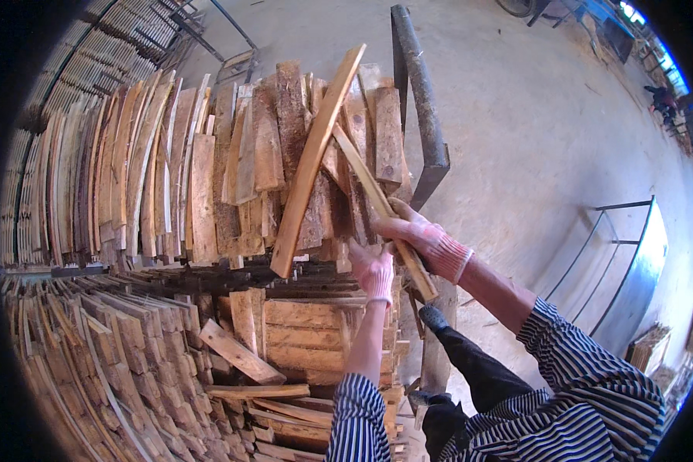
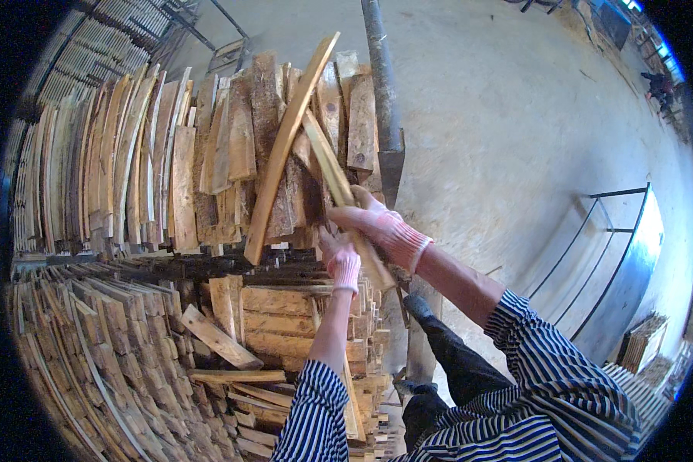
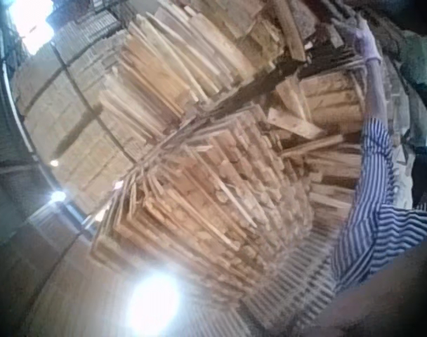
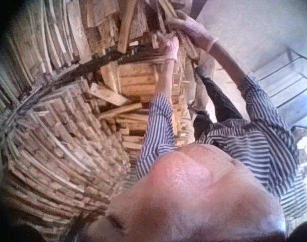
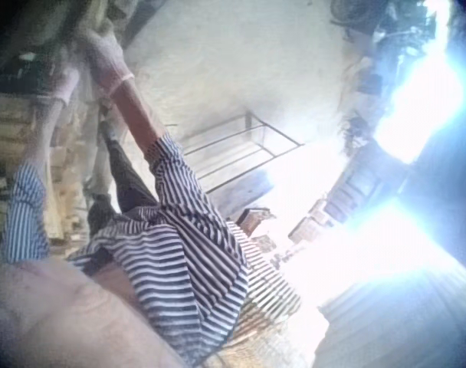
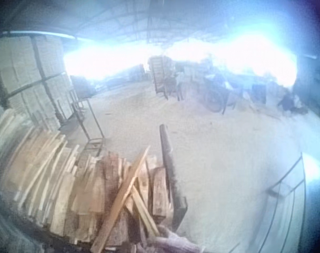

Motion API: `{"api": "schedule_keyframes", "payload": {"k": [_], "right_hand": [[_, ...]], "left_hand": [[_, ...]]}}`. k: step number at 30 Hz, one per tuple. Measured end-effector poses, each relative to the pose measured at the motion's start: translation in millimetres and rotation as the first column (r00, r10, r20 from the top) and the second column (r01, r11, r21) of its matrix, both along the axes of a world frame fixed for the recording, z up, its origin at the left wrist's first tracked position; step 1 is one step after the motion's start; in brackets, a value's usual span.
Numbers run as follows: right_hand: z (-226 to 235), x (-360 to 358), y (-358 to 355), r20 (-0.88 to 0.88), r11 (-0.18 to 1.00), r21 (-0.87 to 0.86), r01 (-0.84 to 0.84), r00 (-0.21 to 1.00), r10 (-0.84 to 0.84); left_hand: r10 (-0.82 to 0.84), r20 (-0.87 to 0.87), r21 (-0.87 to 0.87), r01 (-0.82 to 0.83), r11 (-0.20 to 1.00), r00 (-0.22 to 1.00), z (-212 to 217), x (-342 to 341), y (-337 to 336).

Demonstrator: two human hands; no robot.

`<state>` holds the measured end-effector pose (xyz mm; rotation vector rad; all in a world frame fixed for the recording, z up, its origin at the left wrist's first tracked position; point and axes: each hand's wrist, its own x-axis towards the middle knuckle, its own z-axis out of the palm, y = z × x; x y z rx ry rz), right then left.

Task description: The person lifts wooden planks from a disorganized pile and stacks them onto a metal rack. They handle the planks one by one or in small groups, arranging them vertically to form a neat stack.

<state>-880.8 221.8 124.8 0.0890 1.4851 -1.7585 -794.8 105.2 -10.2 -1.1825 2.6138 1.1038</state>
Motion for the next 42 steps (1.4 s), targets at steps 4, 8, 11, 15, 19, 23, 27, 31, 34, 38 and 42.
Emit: {"api": "schedule_keyframes", "payload": {"k": [4, 8, 11, 15, 19, 23, 27, 31, 34, 38, 42], "right_hand": [[50, -21, -50, 0.035, 0.997, -0.007, -0.078, 0.996, 0.078], [82, -20, -86, -0.069, 0.943, 0.330, -0.039, 0.995, 0.066], [81, 18, -33, 0.173, 0.986, -0.161, 0.033, 0.985, -0.004], [60, 68, 37, -0.204, 0.941, 0.338, -0.012, 0.975, 0.086], [25, 83, 67, -0.171, 0.883, 0.468, -0.032, 0.977, 0.126], [-27, 96, 41, 0.156, 0.997, 0.064, 0.033, 0.987, -0.042], [-49, 137, 43, 0.186, 0.995, 0.088, 0.037, 0.981, -0.053], [-27, 219, 65, 0.096, 0.993, -0.120, -0.022, 0.995, 0.033], [-7, 283, 84, -0.120, 0.968, 0.130, -0.213, 0.966, 0.229], [22, 358, 88, 0.047, 0.907, -0.050, -0.419, 0.906, 0.421], [58, 404, 63, -0.179, 0.742, -0.098, -0.663, 0.745, 0.642]], "left_hand": [[-0.067, 0.102, 0.043, 0.063, 0.997, 0.993, -11, -50, -10], [-0.159, 0.098, 0.154, 0.143, 0.978, 0.982, -1, -74, -24], [-0.208, 0.050, 0.287, 0.186, 0.940, 0.977, 23, -79, -33], [-0.080, -0.147, 0.699, 0.161, 0.696, 0.986, 84, -50, -47], [-0.030, -0.150, 0.563, 0.110, 0.819, 0.988, 135, 39, -28], [-0.208, -0.039, 0.443, 0.203, 0.873, 0.977, 131, 117, 17], [-0.500, 0.337, 0.135, 0.484, 0.864, 0.798, 122, 170, 27], [-0.421, -0.020, -0.016, 0.420, 0.907, 0.907, 152, 258, 47], [-0.264, -0.336, 0.192, 0.340, 0.920, 0.904, 177, 325, 62], [0.354, -0.469, 0.712, 0.109, 0.694, 0.809, 174, 368, 34], [0.827, -0.240, 0.918, -0.158, 0.364, 0.508, 156, 411, -10]]}}
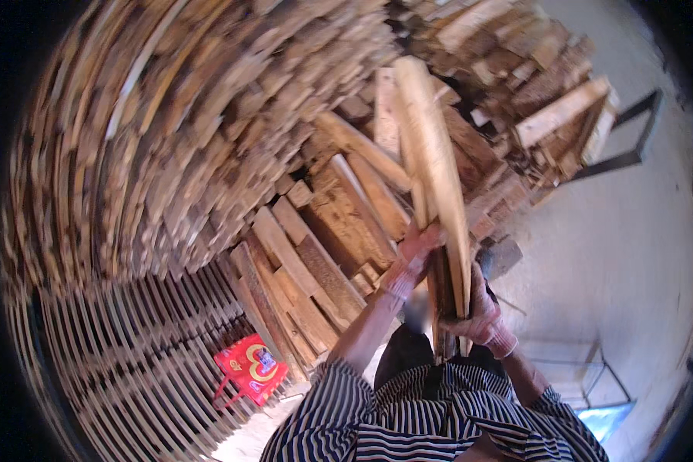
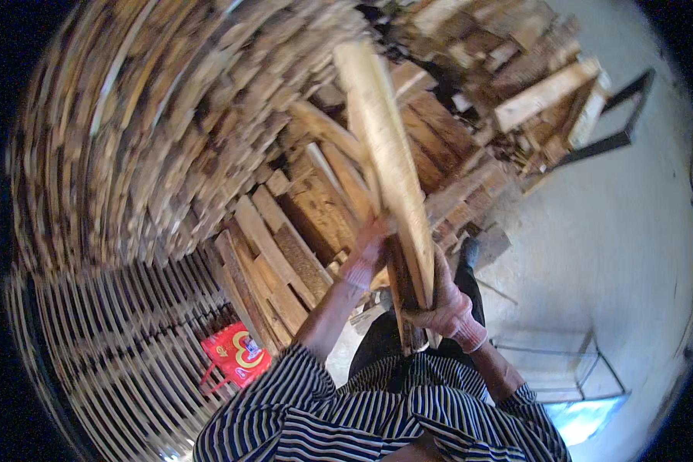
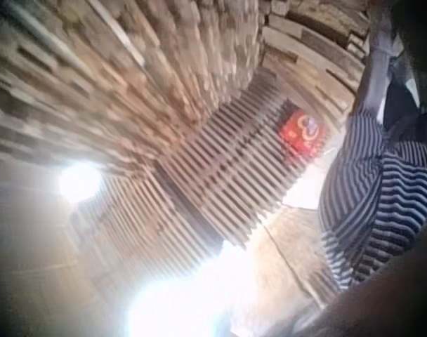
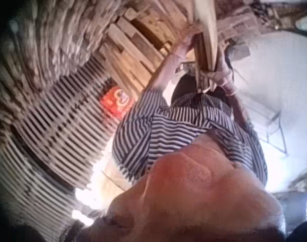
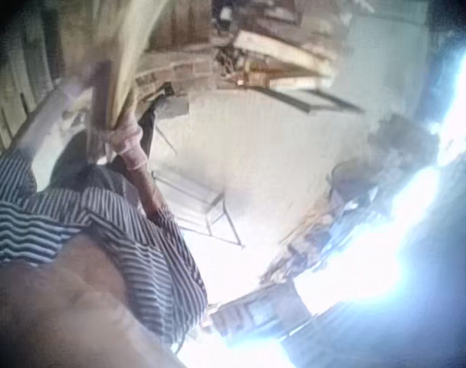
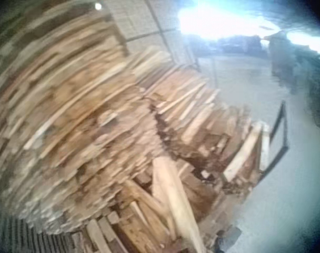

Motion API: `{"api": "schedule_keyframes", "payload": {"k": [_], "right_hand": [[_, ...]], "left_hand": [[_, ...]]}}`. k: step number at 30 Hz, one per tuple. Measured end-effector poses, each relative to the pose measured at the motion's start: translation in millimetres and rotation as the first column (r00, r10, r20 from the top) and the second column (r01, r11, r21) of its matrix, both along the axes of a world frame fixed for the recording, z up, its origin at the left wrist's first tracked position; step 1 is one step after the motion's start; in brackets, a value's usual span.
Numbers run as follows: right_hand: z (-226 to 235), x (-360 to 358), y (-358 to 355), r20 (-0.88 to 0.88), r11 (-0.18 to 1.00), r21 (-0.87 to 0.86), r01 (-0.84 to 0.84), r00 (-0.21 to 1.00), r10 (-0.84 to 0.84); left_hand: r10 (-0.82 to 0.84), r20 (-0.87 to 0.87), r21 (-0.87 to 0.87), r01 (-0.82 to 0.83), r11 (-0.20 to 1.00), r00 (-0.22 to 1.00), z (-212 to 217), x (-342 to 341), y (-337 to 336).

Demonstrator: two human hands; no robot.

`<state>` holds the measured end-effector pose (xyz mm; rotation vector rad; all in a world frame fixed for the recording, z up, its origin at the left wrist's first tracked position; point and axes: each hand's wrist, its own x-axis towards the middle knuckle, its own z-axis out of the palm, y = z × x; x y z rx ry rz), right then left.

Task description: The person lifts wooden planks from a disorganized pile and stacks them onto a metal rack. They handle the planks one by one or in small groups, arranging them vertically to form a neat stack.

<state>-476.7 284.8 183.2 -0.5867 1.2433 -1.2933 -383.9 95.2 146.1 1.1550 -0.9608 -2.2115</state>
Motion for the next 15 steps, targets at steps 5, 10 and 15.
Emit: {"api": "schedule_keyframes", "payload": {"k": [5, 10, 15], "right_hand": [[-7, 67, -64, -0.465, 0.963, -0.044, -0.266, 0.859, 0.216], [-52, 155, -118, -0.500, 0.959, 0.004, -0.282, 0.831, 0.246], [-94, 201, -157, -0.832, 0.907, 0.393, -0.152, 0.360, 0.421]], "left_hand": [[0.308, -0.112, 0.184, -0.285, 0.941, 0.945, 5, 130, 2], [0.470, 0.132, -0.020, -0.472, 0.881, 0.873, -24, 220, -8], [0.566, 0.121, -0.006, -0.570, 0.822, 0.815, -52, 315, -12]]}}
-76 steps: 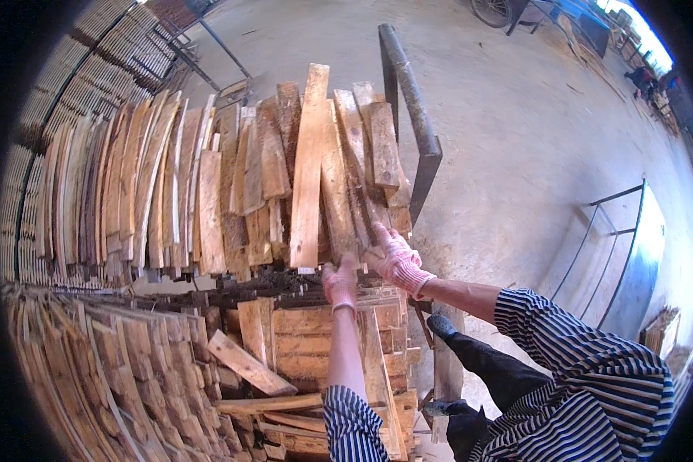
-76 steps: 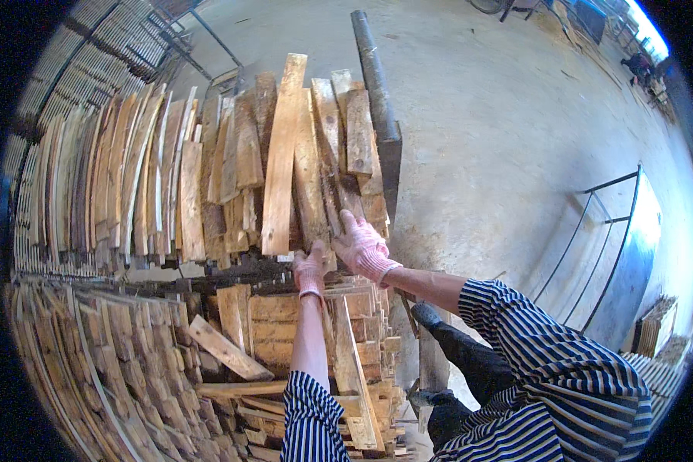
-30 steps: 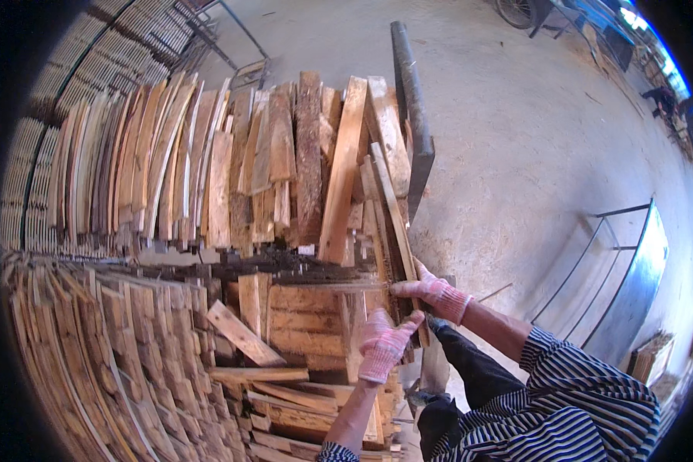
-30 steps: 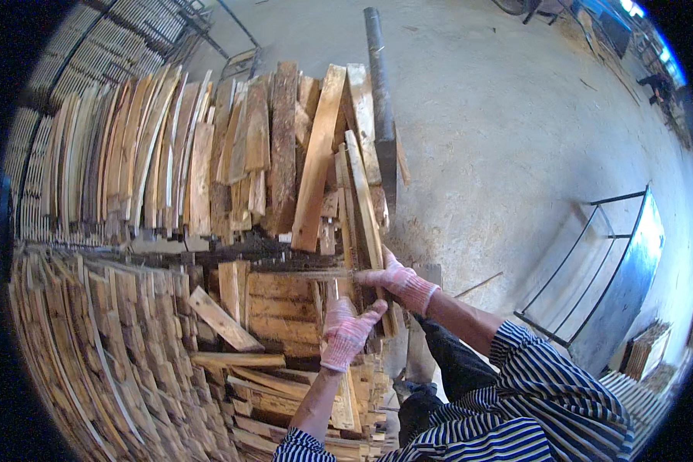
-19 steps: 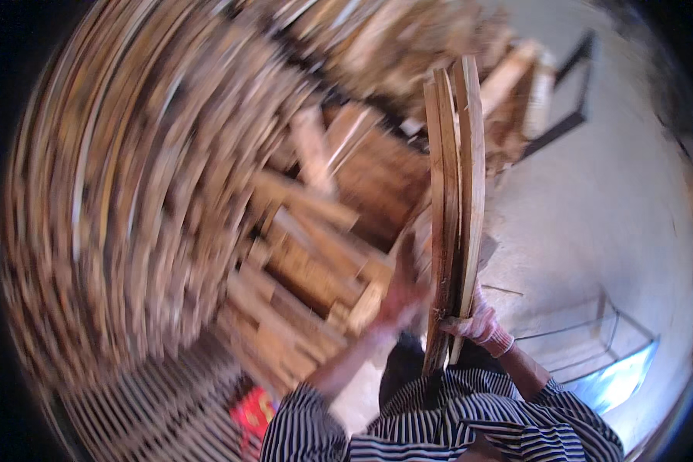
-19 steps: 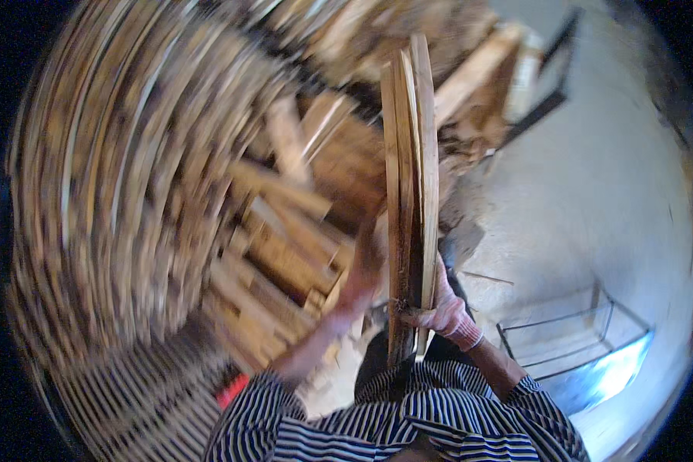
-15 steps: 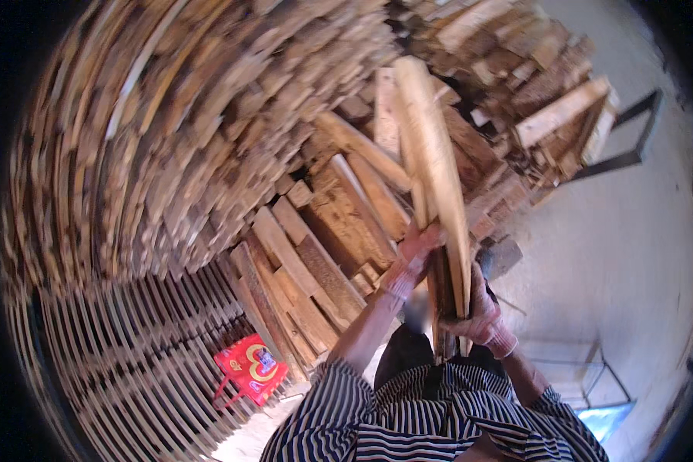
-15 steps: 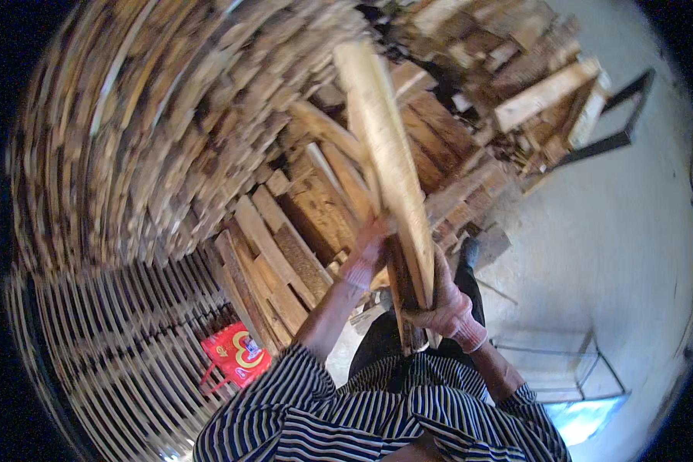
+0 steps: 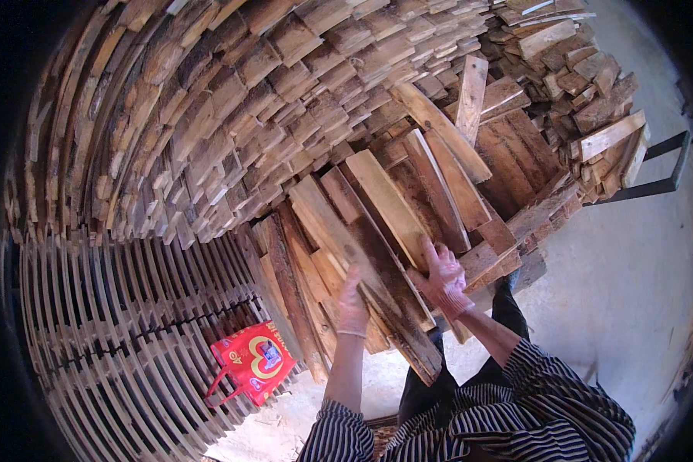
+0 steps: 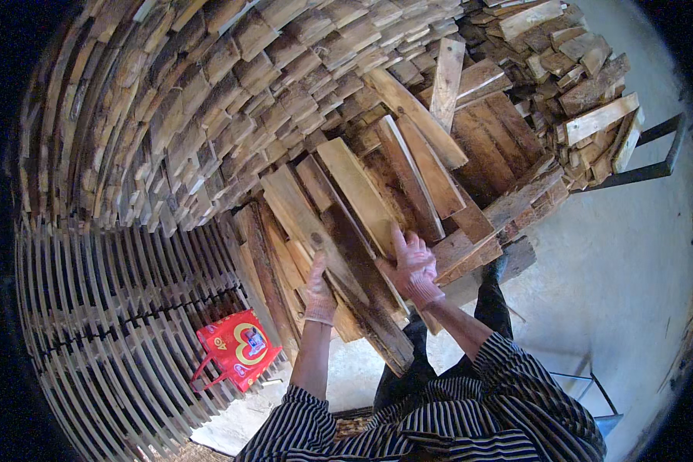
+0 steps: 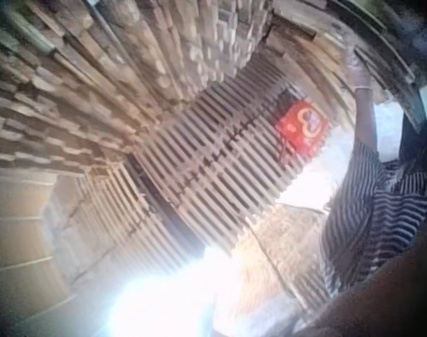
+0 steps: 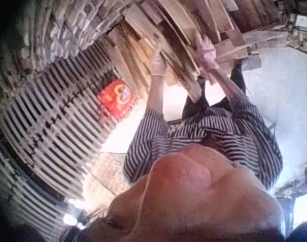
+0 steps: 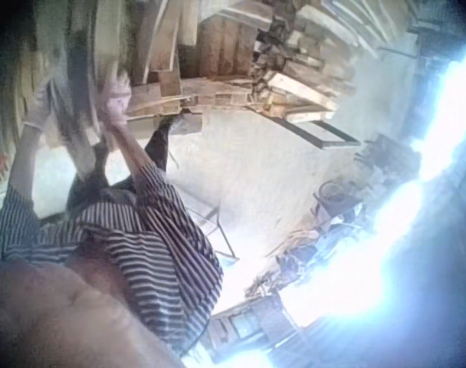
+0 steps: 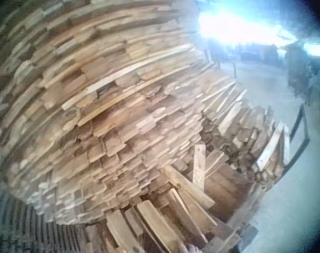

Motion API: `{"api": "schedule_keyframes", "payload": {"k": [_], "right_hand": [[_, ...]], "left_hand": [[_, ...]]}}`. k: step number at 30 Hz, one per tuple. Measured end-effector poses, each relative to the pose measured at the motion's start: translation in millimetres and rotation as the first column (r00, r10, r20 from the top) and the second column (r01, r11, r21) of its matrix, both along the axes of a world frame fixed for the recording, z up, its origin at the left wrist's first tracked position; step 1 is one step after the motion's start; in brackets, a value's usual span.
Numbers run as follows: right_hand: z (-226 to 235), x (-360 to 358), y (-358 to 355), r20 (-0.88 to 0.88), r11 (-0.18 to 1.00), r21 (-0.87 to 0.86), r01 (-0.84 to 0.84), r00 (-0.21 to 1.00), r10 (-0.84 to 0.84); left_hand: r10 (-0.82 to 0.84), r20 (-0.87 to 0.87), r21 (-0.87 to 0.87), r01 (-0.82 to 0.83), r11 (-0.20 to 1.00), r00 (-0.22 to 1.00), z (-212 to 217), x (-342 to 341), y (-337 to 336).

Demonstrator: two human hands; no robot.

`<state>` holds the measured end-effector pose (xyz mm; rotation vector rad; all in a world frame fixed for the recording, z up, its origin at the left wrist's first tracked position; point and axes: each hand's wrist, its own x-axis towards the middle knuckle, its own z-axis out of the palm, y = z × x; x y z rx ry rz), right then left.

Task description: The person lifts wooden planks from a disorganized pile and stacks them onto a metal rack. They handle the planks one by one or in small groups, arranging them vertically to form a neat stack.

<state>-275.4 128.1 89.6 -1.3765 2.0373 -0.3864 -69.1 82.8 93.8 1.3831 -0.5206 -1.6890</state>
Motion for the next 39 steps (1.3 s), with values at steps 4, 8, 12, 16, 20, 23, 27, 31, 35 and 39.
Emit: {"api": "schedule_keyframes", "payload": {"k": [4, 8, 12, 16, 20, 23, 27, 31, 35, 39], "right_hand": [[-33, 29, -35, -0.104, 0.996, 0.037, -0.082, 0.991, 0.086], [-51, 39, -54, 0.016, 0.996, 0.087, 0.007, 1.000, -0.009], [-44, 30, -60, 0.139, 0.981, 0.192, -0.019, 0.990, -0.008], [-23, -9, -78, -0.361, 0.970, -0.211, -0.117, 0.932, 0.034], [-9, -74, -96, -0.507, 0.983, 0.057, 0.173, 0.854, -0.121], [-5, -96, -102, -0.384, 0.973, 0.189, 0.132, 0.922, -0.050], [-7, -84, -100, -0.334, 0.969, 0.200, 0.143, 0.940, -0.070], [2, -68, -95, -0.206, 0.965, 0.262, 0.017, 0.978, 0.039], [35, -106, -95, -0.026, 0.963, 0.265, 0.044, 0.999, -0.038], [54, -168, -104, -0.400, 0.973, 0.133, 0.188, 0.908, -0.121]], "left_hand": [[0.019, -0.029, -0.032, -0.020, 0.999, 0.999, -20, 36, -2], [0.075, -0.017, -0.020, -0.075, 0.997, 0.997, -33, 41, -6], [0.098, -0.083, 0.062, -0.093, 0.994, 0.992, -39, 39, -2], [0.033, -0.099, 0.109, -0.022, 0.994, 0.995, -40, 37, 0], [0.055, -0.024, 0.096, -0.052, 0.994, 0.998, -39, 34, -1], [0.060, -0.004, 0.089, -0.060, 0.994, 0.998, -37, 30, -1], [0.045, -0.027, 0.116, -0.041, 0.992, 0.999, -38, 27, 3], [0.060, -0.045, 0.018, -0.059, 0.998, 0.997, -50, 33, 5], [-0.018, -0.055, -0.065, 0.014, 0.998, 0.998, -69, 42, -2], [0.116, -0.090, 0.042, -0.112, 0.993, 0.989, -75, 44, -6]]}}
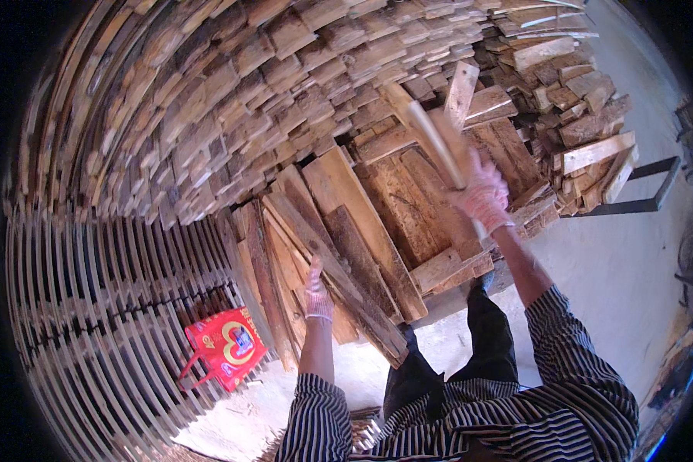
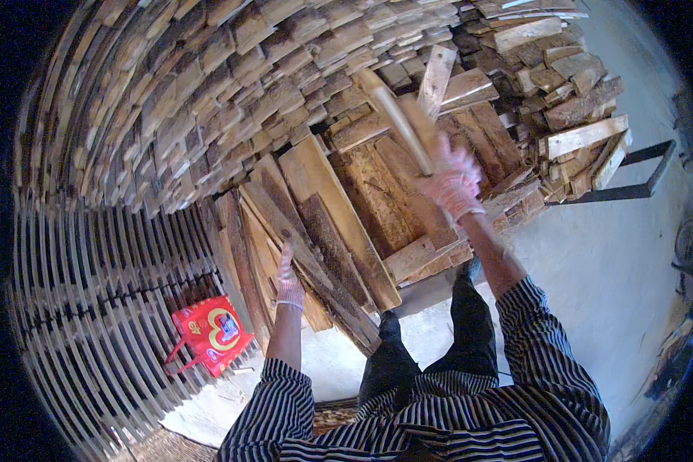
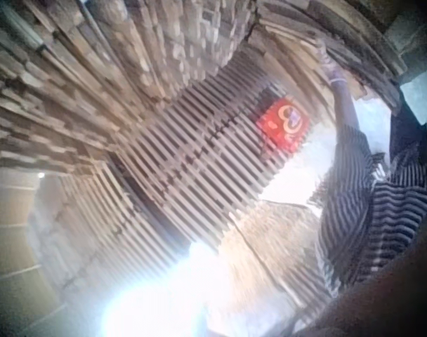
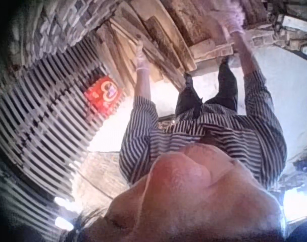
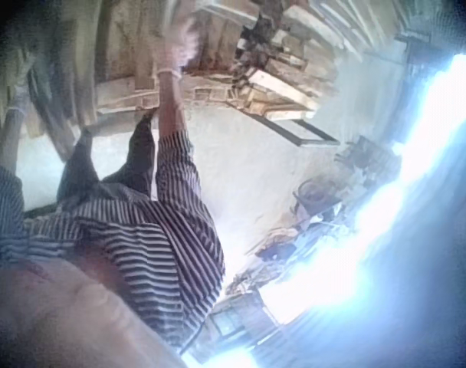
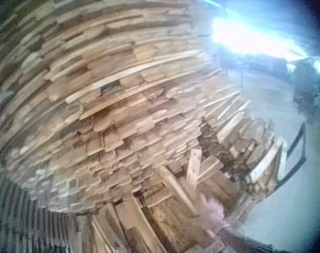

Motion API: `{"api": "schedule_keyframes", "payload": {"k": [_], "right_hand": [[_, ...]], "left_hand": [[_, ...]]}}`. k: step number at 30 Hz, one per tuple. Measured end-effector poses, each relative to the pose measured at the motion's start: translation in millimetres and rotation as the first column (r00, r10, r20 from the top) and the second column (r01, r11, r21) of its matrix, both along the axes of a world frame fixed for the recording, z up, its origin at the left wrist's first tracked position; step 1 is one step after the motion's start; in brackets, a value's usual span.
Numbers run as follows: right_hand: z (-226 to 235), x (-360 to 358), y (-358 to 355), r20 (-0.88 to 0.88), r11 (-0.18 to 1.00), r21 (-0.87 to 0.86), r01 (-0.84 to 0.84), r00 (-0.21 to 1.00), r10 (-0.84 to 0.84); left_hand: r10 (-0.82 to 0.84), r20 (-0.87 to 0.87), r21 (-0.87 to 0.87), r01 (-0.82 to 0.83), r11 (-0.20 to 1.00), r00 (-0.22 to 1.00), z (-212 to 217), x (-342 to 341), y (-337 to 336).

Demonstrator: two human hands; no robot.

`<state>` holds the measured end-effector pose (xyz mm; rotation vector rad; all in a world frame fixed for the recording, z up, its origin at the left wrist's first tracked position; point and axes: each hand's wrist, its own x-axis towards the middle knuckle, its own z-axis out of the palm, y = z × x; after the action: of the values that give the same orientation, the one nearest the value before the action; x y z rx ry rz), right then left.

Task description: The person lifts wooden planks from a disorganized pile and stacks them onto a metal rack. They handle the planks one by one or in small groups, arranging them vertically to form a neat stack.

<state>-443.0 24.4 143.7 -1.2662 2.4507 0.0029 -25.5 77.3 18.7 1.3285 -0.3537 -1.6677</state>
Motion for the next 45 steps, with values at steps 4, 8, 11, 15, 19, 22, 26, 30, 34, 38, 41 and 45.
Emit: {"api": "schedule_keyframes", "payload": {"k": [4, 8, 11, 15, 19, 22, 26, 30, 34, 38, 41, 45], "right_hand": [[-17, 42, 25, -0.274, 0.855, -0.311, -0.416, 0.900, 0.339], [-30, 147, 93, 0.553, 0.771, -0.356, -0.528, 0.546, 0.629], [-25, 170, 113, 0.711, 0.879, -0.291, -0.378, 0.529, 0.462], [-33, 161, 88, 0.536, 0.936, -0.177, -0.303, 0.768, 0.350], [-82, 180, 52, 0.299, 0.913, -0.191, -0.361, 0.865, 0.404], [-110, 193, 52, 0.251, 0.872, -0.272, -0.406, 0.845, 0.472], [-103, 192, 68, 0.284, 0.835, -0.437, -0.335, 0.829, 0.481], [-60, 179, 89, 0.507, 0.790, -0.516, -0.331, 0.626, 0.593], [-39, 143, 88, 0.780, 0.913, -0.399, -0.080, 0.494, 0.385], [-56, 111, 55, 0.549, 0.937, -0.346, -0.044, 0.800, 0.241], [-82, 110, 26, 0.446, 0.956, -0.261, -0.134, 0.862, 0.242], [-114, 127, 10, 0.485, 0.965, -0.167, -0.201, 0.836, 0.258]], "left_hand": [[-0.040, -0.092, -0.071, 0.033, 0.997, 0.995, 27, -23, 10], [-0.046, -0.238, -0.016, 0.043, 0.999, 0.970, 59, -71, 22], [0.009, -0.212, 0.081, 0.009, 0.997, 0.977, 69, -95, 22], [-0.015, -0.056, -0.089, 0.010, 0.996, 0.998, 56, -75, 11], [-0.045, -0.191, -0.005, 0.045, 0.999, 0.981, 29, -28, 4], [-0.035, -0.110, -0.039, 0.031, 0.999, 0.993, 13, -14, -1], [0.022, -0.025, 0.028, -0.021, 0.999, 0.999, 20, -34, 0], [-0.056, -0.166, -0.042, 0.049, 0.998, 0.985, 52, -73, 3], [-0.317, 0.099, 0.012, 0.317, 0.948, 0.943, 57, -106, -19], [-0.264, 0.958, 0.095, 0.739, 0.667, 0.115, 28, -115, -50], [-0.255, 0.870, 0.493, 0.763, 0.418, -0.423, 5, -114, -51], [-0.150, 0.861, 0.498, 0.745, 0.445, -0.486, -7, -116, -49]]}}
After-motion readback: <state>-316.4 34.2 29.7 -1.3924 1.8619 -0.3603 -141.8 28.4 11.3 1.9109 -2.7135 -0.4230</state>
